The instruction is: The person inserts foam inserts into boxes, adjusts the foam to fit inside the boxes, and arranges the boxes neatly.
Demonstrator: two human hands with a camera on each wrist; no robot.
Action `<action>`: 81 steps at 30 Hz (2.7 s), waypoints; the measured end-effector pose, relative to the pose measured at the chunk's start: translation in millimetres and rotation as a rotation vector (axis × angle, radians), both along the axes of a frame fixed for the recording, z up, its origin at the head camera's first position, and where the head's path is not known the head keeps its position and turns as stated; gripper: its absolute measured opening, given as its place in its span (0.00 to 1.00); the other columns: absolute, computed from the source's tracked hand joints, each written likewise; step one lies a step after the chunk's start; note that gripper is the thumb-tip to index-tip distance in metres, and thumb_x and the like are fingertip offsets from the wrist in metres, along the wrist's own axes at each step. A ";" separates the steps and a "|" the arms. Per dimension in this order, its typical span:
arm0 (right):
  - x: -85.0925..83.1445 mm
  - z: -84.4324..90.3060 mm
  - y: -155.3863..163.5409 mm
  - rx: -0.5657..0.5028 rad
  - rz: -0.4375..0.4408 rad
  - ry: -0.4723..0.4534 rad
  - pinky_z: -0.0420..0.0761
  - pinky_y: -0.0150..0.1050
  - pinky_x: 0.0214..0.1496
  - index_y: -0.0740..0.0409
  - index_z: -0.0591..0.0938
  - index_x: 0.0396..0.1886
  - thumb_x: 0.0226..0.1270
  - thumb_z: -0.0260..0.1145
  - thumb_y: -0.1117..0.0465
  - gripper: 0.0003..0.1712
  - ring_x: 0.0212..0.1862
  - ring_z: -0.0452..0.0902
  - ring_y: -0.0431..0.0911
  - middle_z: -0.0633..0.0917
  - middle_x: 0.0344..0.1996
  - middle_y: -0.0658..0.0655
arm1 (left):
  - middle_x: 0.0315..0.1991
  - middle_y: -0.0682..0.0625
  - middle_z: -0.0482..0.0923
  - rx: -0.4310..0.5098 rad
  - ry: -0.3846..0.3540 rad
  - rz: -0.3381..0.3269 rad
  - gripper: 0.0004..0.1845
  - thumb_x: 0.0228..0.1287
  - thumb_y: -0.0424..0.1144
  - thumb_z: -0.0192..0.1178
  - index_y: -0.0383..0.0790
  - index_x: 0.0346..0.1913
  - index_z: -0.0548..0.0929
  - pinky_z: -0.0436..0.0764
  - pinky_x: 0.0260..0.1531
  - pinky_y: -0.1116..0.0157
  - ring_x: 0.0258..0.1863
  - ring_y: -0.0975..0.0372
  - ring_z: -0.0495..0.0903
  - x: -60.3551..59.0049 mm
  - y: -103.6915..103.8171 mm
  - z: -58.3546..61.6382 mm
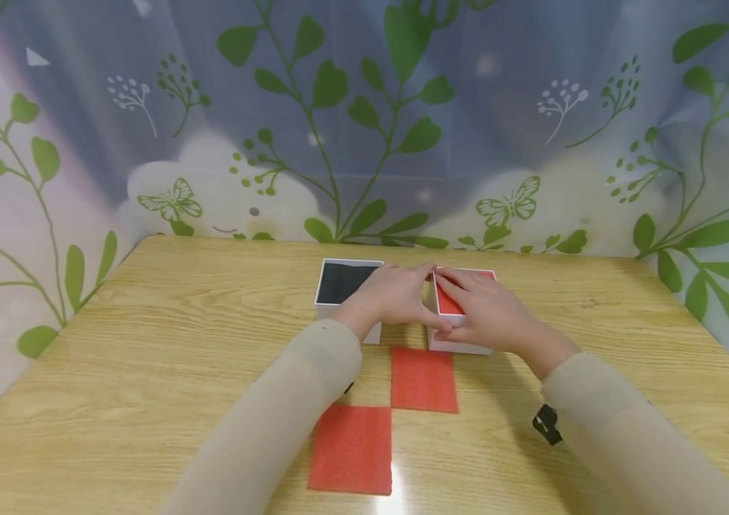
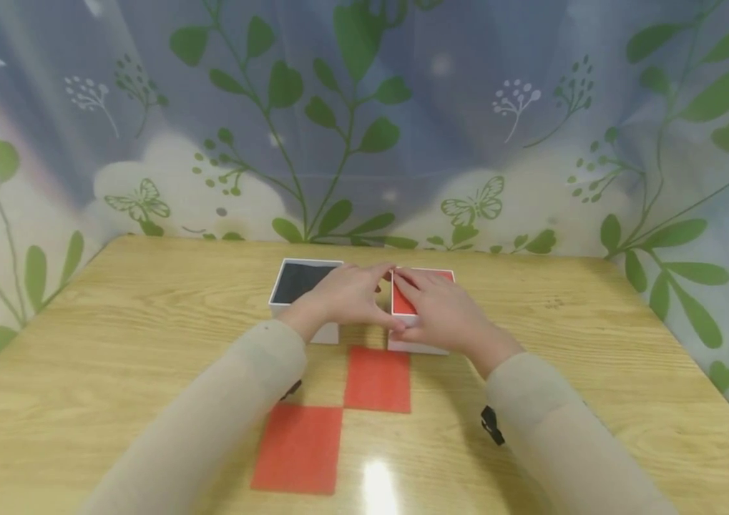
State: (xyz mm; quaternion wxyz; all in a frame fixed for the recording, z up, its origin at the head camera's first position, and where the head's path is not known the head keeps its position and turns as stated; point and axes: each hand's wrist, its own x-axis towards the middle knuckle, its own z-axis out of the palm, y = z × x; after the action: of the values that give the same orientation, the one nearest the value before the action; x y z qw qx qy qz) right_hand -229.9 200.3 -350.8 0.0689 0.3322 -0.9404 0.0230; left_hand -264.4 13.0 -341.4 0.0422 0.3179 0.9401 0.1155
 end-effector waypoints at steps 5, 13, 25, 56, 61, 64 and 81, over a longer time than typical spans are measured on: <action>-1.6 -1.0 -1.5 -0.001 0.013 0.013 0.64 0.56 0.62 0.65 0.60 0.69 0.52 0.67 0.36 0.54 0.67 0.58 0.56 0.62 0.68 0.62 | 0.64 0.56 0.67 -0.008 -0.001 0.010 0.59 0.41 0.76 0.57 0.44 0.73 0.54 0.53 0.66 0.54 0.61 0.64 0.68 -0.4 -1.3 -0.1; 7.0 -3.6 1.5 -0.004 0.115 0.122 0.67 0.54 0.61 0.71 0.68 0.63 0.55 0.70 0.47 0.44 0.62 0.65 0.58 0.69 0.62 0.66 | 0.63 0.57 0.68 0.004 -0.012 0.005 0.60 0.39 0.76 0.58 0.44 0.72 0.54 0.53 0.66 0.53 0.60 0.62 0.69 1.2 -1.1 -1.7; 31.5 2.4 -0.2 -0.108 0.120 0.123 0.77 0.52 0.49 0.67 0.72 0.61 0.56 0.70 0.63 0.32 0.57 0.72 0.58 0.74 0.58 0.65 | 0.61 0.58 0.70 -0.003 0.000 0.019 0.58 0.41 0.75 0.59 0.44 0.72 0.55 0.52 0.66 0.54 0.59 0.63 0.70 1.8 -1.3 2.2; 48.9 -1.5 4.2 -0.185 0.059 0.339 0.81 0.41 0.29 0.61 0.80 0.39 0.46 0.72 0.76 0.18 0.35 0.77 0.49 0.78 0.34 0.55 | 0.59 0.58 0.73 0.000 -0.012 0.018 0.57 0.43 0.74 0.58 0.44 0.72 0.55 0.57 0.63 0.56 0.55 0.65 0.72 2.2 0.4 1.2; 49.1 4.8 8.5 -0.182 0.094 0.364 0.80 0.41 0.28 0.62 0.81 0.35 0.45 0.72 0.74 0.15 0.33 0.76 0.49 0.78 0.31 0.55 | 0.59 0.58 0.72 0.006 -0.010 0.017 0.57 0.43 0.74 0.58 0.44 0.72 0.55 0.57 0.64 0.56 0.55 0.64 0.72 1.9 1.0 0.8; 50.8 11.1 15.6 -0.168 0.093 0.386 0.78 0.44 0.31 0.62 0.80 0.30 0.43 0.73 0.74 0.13 0.30 0.75 0.50 0.78 0.28 0.55 | 0.60 0.59 0.71 0.003 -0.014 0.018 0.57 0.43 0.75 0.58 0.45 0.72 0.54 0.56 0.64 0.56 0.57 0.63 0.71 2.3 1.8 1.9; 45.3 16.2 24.6 -0.034 -0.037 0.263 0.73 0.55 0.50 0.66 0.80 0.39 0.47 0.75 0.63 0.20 0.40 0.76 0.56 0.80 0.36 0.61 | 0.61 0.59 0.71 0.002 -0.034 0.029 0.57 0.42 0.74 0.59 0.45 0.72 0.54 0.53 0.66 0.55 0.59 0.59 0.69 3.4 -0.5 3.9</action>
State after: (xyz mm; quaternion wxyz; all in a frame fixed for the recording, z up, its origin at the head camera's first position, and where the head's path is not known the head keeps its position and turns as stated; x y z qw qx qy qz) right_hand -184.6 224.9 -334.6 0.1974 0.3137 -0.9288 -0.0062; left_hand -261.1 12.5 -337.4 0.0563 0.3025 0.9436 0.1225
